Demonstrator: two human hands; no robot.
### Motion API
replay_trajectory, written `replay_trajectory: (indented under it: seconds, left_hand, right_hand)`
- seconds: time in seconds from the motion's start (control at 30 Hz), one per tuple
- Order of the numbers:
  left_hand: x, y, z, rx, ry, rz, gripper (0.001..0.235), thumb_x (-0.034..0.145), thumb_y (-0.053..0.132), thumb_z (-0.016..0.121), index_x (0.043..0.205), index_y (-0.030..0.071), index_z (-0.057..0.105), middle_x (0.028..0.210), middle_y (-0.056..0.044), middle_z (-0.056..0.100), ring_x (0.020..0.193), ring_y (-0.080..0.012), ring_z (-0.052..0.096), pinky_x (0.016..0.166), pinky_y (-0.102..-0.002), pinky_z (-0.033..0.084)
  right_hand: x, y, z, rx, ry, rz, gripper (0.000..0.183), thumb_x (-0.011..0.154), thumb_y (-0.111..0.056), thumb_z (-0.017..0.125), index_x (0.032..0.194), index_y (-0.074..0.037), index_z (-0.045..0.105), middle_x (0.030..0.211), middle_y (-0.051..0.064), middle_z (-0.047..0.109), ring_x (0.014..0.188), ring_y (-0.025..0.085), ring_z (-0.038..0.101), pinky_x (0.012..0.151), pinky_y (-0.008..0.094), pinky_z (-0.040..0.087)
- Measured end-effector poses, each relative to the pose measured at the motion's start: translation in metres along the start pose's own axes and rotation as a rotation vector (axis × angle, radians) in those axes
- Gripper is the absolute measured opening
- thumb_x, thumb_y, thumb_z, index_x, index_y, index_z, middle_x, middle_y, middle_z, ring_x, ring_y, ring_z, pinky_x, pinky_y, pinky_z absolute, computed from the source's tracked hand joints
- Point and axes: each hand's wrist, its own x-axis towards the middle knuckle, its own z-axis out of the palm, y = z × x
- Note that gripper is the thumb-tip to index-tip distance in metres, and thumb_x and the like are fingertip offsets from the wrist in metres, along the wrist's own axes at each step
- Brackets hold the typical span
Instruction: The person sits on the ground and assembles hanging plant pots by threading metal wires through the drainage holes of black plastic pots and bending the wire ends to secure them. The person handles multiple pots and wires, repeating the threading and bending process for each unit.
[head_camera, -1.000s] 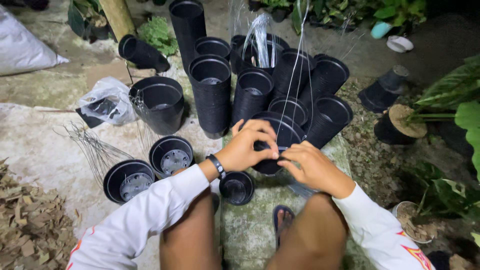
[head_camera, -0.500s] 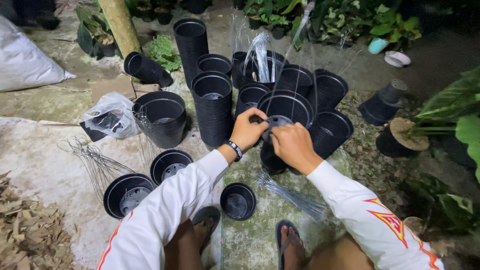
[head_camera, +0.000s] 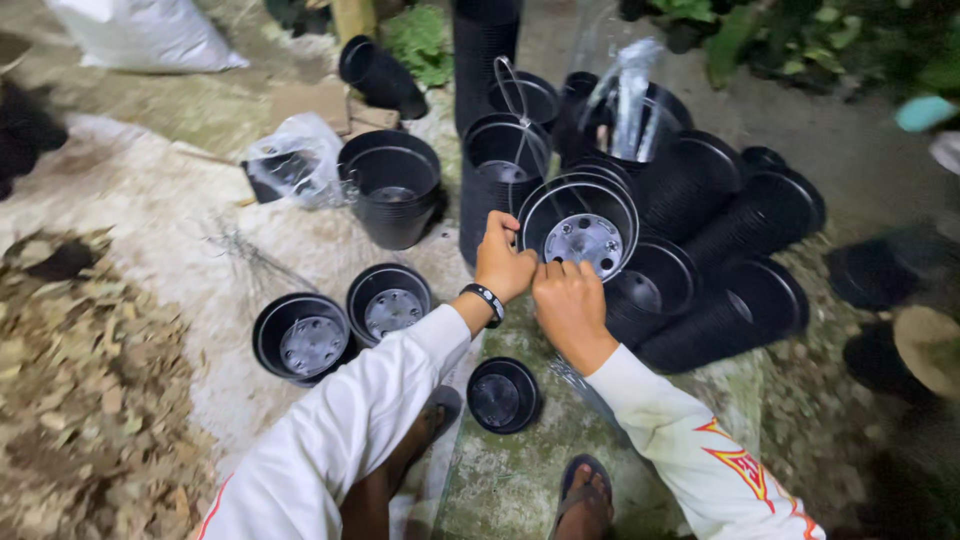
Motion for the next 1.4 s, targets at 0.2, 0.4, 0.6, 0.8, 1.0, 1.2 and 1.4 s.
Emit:
replay_trajectory:
  seconds: [0.2, 0.4, 0.6, 0.8, 1.0, 1.2, 1.4]
  left_hand:
    - [-0.013, -0.004, -0.030, 0.214, 0.124, -0.201, 0.026, 0.079, 0.013, 0.070, 0.100, -0.002, 0.065, 0.082, -0.019, 0.073, 0.074, -0.0296, 0.073, 0.072, -0.040, 0.057]
    - [-0.007, 0.001, -0.048, 0.290, -0.010, -0.203, 0.030, 0.074, 0.017, 0.071, 0.095, -0.003, 0.073, 0.080, -0.022, 0.074, 0.079, -0.0338, 0.075, 0.076, -0.040, 0.058]
    - [0.001, -0.007, -0.042, 0.430, -0.214, -0.071, 0.032, 0.076, 0.017, 0.075, 0.099, -0.006, 0.073, 0.093, -0.031, 0.071, 0.093, -0.0434, 0.070, 0.085, -0.044, 0.056]
    - [-0.003, -0.006, -0.076, 0.477, -0.389, 0.171, 0.027, 0.081, 0.007, 0.063, 0.105, -0.001, 0.070, 0.096, -0.031, 0.071, 0.095, -0.0452, 0.070, 0.087, -0.047, 0.056]
    - [-0.019, 0.037, -0.084, 0.494, -0.628, 0.369, 0.030, 0.080, 0.001, 0.060, 0.107, 0.003, 0.070, 0.093, -0.028, 0.072, 0.094, -0.0433, 0.070, 0.085, -0.048, 0.056]
    - [-0.018, 0.053, -0.081, 0.369, -0.799, 0.377, 0.024, 0.087, 0.002, 0.059, 0.108, 0.005, 0.072, 0.094, -0.018, 0.076, 0.092, -0.0327, 0.075, 0.081, -0.039, 0.058]
    - [0.007, 0.085, -0.104, -0.127, -0.722, 0.233, 0.039, 0.110, 0.034, 0.050, 0.133, 0.006, 0.067, 0.122, -0.011, 0.075, 0.109, -0.0243, 0.067, 0.097, -0.036, 0.056]
  right_hand:
    - [0.012, -0.027, 0.012, -0.015, 0.055, -0.063, 0.003, 0.076, -0.012, 0.066, 0.074, -0.012, 0.065, 0.069, 0.006, 0.065, 0.070, 0.021, 0.063, 0.071, 0.037, 0.045]
    - [0.007, -0.039, 0.005, -0.101, 0.053, -0.128, 0.008, 0.079, -0.013, 0.064, 0.071, -0.013, 0.061, 0.066, 0.005, 0.064, 0.065, 0.019, 0.062, 0.070, 0.034, 0.045]
    - [-0.004, -0.049, -0.048, -0.179, -0.017, -0.205, 0.026, 0.085, -0.011, 0.063, 0.104, 0.004, 0.071, 0.079, 0.007, 0.066, 0.078, 0.020, 0.064, 0.074, 0.032, 0.047]
    - [-0.044, -0.069, -0.128, 0.287, 0.138, -0.621, 0.036, 0.084, -0.016, 0.065, 0.114, 0.002, 0.068, 0.112, 0.013, 0.071, 0.109, 0.027, 0.068, 0.099, 0.038, 0.051]
    - [-0.046, 0.003, -0.166, 0.623, 0.064, -0.346, 0.039, 0.076, -0.023, 0.077, 0.107, -0.003, 0.067, 0.110, 0.011, 0.069, 0.109, 0.029, 0.065, 0.098, 0.044, 0.046]
    - [-0.062, 0.008, -0.167, 0.448, -0.189, -0.428, 0.024, 0.075, -0.014, 0.075, 0.096, -0.006, 0.066, 0.097, 0.007, 0.067, 0.102, 0.026, 0.064, 0.099, 0.047, 0.046]
    - [-0.069, -0.007, -0.141, 0.522, -0.321, -0.485, 0.019, 0.081, -0.019, 0.077, 0.081, -0.009, 0.061, 0.077, 0.006, 0.060, 0.077, 0.026, 0.061, 0.072, 0.039, 0.047]
